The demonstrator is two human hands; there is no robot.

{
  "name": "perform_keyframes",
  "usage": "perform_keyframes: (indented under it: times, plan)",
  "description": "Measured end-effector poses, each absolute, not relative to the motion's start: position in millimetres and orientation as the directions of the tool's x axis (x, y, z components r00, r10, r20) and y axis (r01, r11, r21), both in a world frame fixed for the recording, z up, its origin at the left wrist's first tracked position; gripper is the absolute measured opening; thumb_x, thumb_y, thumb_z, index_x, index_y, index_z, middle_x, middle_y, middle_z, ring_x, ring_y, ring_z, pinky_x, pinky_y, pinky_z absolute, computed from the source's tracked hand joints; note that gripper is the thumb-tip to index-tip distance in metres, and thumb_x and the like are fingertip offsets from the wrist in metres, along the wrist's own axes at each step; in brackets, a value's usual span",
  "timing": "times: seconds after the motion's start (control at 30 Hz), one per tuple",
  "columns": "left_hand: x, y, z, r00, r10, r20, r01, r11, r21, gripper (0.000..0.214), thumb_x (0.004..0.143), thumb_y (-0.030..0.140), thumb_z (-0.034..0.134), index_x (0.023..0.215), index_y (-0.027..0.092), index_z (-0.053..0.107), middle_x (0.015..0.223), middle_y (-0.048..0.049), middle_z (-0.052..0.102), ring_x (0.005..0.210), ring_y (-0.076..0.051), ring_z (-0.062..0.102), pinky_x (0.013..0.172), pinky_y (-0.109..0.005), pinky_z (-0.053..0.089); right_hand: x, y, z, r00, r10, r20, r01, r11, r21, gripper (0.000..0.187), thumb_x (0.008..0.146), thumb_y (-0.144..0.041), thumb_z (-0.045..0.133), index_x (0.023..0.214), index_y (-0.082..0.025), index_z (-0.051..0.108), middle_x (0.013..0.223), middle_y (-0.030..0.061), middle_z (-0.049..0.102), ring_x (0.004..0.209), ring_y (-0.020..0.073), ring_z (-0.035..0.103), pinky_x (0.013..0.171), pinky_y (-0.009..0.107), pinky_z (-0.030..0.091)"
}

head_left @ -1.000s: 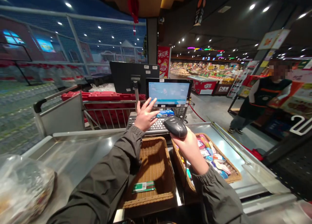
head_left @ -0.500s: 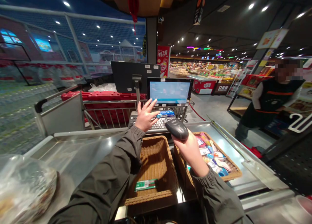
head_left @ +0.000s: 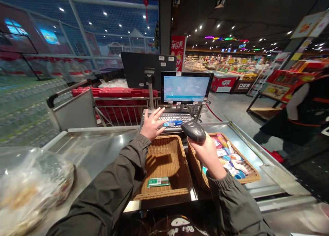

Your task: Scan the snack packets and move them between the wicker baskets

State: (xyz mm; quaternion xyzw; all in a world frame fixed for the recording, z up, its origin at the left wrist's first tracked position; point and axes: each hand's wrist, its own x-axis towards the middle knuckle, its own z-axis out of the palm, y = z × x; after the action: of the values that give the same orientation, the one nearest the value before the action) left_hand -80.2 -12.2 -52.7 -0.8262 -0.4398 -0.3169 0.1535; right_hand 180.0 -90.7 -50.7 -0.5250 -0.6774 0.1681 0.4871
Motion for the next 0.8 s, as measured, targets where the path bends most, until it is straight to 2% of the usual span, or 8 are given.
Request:
perform_keyframes:
  times: [0.27,0.4,0.63,0.8]
  plan:
    - [-102.5,-31.8,-97.0,0.431,0.712,0.554,0.837,-0.545,0.05,0.023,0.088,0.034,0.062,0.106,0.026,0.074,0.153,-0.0113,0.042,0.143,-0.031,0.037,0.118,-0.064,0.004,171.1,-87.2,-69.3,-0.045,0.909,0.414,0.549,0.369,-0.75,0.031,0.076,-0.04,0.064,0.095,-0.016,0.069,0.097,0.0117,0.072,0.091,0.0273,0.066,0.084,0.042,0.051]
    - [-104.5,-43.2,-117.9,0.452,0.773,0.446,0.834,-0.543,0.097,0.022,0.088,0.031,0.063,0.106,0.028,0.074,0.153,-0.0104,0.043,0.142,-0.031,0.039,0.118,-0.065,0.006,168.4,-84.8,-78.6,-0.071,0.929,0.363,0.574,0.336,-0.747,0.027,0.076,-0.04,0.062,0.087,-0.017,0.069,0.091,0.0102,0.073,0.087,0.0264,0.066,0.081,0.041,0.051]
    - [-100.0,-49.5,-163.2,0.503,0.812,0.296,0.807,-0.564,0.174,0.018,0.082,0.027,0.068,0.099,0.029,0.076,0.151,-0.0082,0.047,0.139,-0.031,0.043,0.118,-0.065,0.002,164.8,-82.2,-101.9,-0.105,0.948,0.302,0.597,0.303,-0.743,0.03,0.075,-0.041,0.063,0.093,-0.017,0.069,0.096,0.0118,0.072,0.089,0.0287,0.066,0.081,0.042,0.051]
    - [-96.1,-48.3,-202.8,0.545,0.831,0.107,0.804,-0.555,0.212,0.017,0.077,0.028,0.073,0.093,0.031,0.077,0.149,-0.0062,0.05,0.138,-0.031,0.044,0.117,-0.065,-0.001,161.5,-82.7,-114.2,-0.151,0.958,0.242,0.611,0.283,-0.739,0.027,0.078,-0.04,0.062,0.09,-0.018,0.07,0.091,0.01,0.072,0.088,0.0286,0.067,0.079,0.043,0.052]
